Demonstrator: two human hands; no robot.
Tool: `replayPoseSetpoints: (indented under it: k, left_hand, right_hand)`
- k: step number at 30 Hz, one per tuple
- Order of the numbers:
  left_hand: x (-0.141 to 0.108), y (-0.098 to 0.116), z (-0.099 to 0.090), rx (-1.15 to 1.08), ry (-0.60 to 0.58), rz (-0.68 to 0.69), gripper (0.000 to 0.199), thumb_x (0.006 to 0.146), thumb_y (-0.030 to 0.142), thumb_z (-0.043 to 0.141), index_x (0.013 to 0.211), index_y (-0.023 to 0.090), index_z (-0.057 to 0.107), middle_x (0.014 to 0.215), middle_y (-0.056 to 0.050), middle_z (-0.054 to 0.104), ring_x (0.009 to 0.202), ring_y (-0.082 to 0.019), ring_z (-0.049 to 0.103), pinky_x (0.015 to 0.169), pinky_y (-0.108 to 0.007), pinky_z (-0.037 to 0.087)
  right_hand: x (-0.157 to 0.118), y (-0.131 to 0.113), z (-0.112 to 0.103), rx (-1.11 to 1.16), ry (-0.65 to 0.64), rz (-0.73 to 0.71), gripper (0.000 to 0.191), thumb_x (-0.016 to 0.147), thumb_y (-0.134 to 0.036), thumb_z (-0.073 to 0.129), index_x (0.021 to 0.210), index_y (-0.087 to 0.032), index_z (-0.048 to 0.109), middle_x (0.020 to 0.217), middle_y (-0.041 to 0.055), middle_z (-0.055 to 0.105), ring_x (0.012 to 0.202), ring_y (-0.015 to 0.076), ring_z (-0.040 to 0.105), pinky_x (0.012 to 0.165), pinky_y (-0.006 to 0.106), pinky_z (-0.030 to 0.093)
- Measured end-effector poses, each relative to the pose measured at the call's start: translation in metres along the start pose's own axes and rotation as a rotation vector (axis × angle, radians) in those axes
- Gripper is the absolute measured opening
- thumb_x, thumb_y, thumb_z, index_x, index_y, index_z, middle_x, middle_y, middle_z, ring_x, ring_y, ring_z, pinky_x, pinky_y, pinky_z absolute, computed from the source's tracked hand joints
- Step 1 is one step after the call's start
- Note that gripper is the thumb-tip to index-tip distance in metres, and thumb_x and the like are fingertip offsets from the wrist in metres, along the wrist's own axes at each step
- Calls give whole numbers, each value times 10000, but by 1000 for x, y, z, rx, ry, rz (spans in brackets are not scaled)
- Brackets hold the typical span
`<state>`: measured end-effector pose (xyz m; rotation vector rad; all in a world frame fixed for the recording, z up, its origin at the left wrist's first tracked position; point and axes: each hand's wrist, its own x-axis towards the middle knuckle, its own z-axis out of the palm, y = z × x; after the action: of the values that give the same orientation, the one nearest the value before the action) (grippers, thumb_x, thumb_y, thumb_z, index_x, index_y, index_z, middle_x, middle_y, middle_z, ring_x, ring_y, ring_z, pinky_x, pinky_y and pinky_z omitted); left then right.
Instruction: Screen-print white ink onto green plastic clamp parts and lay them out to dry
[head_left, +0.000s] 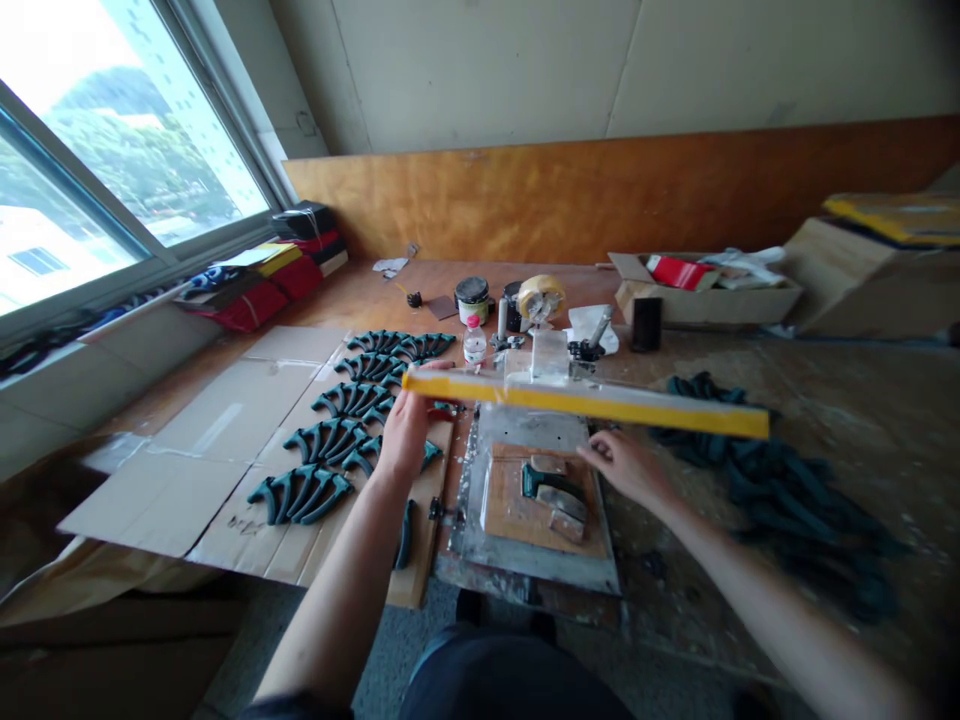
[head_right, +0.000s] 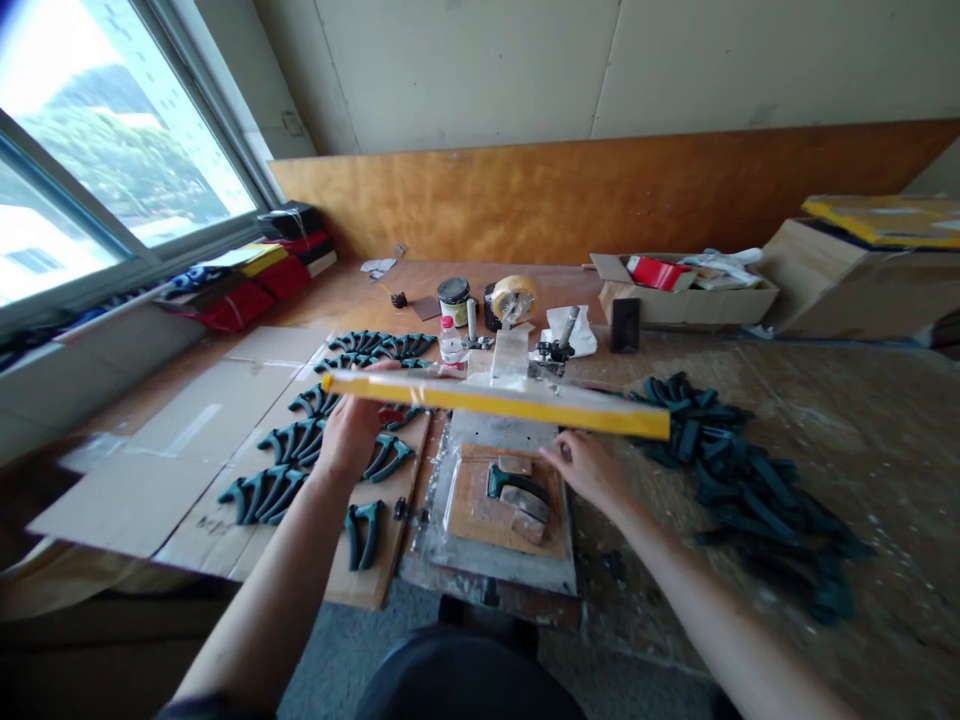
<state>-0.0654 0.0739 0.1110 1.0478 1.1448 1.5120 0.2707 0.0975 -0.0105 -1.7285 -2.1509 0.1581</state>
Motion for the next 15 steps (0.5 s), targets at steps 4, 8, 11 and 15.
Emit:
replayPoseSetpoints:
  k: [4, 8, 11, 15]
  left_hand:
    - [27, 14, 21, -63, 20, 61, 544, 852, 643, 416, 1074, 175, 583, 899, -74, 691, 829, -173, 653, 605, -228, 508]
    - [-19, -22, 32, -78, 87, -165, 560, 798, 639, 525, 1097, 167, 567, 849, -74, 708, 672, -151, 655, 529, -215, 489]
    - [-82, -74, 40, -6, -161, -699, 637, 711, 651, 624, 1068, 124, 613, 928, -151, 714, 674, -213, 675, 445, -244, 476]
    - [-127, -122, 34, -167, 4, -791, 505, 714, 592, 655, 955, 151, 612, 880, -101, 706, 757, -218, 684, 565, -282, 537]
  right_hand:
    - [-32, -27, 44, -97, -147, -96, 180, 848, -356, 597, 795, -183, 595, 881, 78, 624, 876, 223, 586, 761, 309, 433]
    - [-35, -63, 42, -52, -167, 88, 125, 917, -272, 508, 858, -168, 543, 773, 61, 611, 729, 194, 580, 658, 289, 410]
    - [-50, -102, 35, 80, 33, 36, 132, 934, -287, 481, 888, -171, 527, 832, 69, 604, 797, 203, 564, 724, 311, 427]
    - [-71, -125, 35, 219, -2, -408, 100, 921, -256, 507, 969, -188, 562, 931, 53, 606, 930, 201, 536, 856, 332, 426]
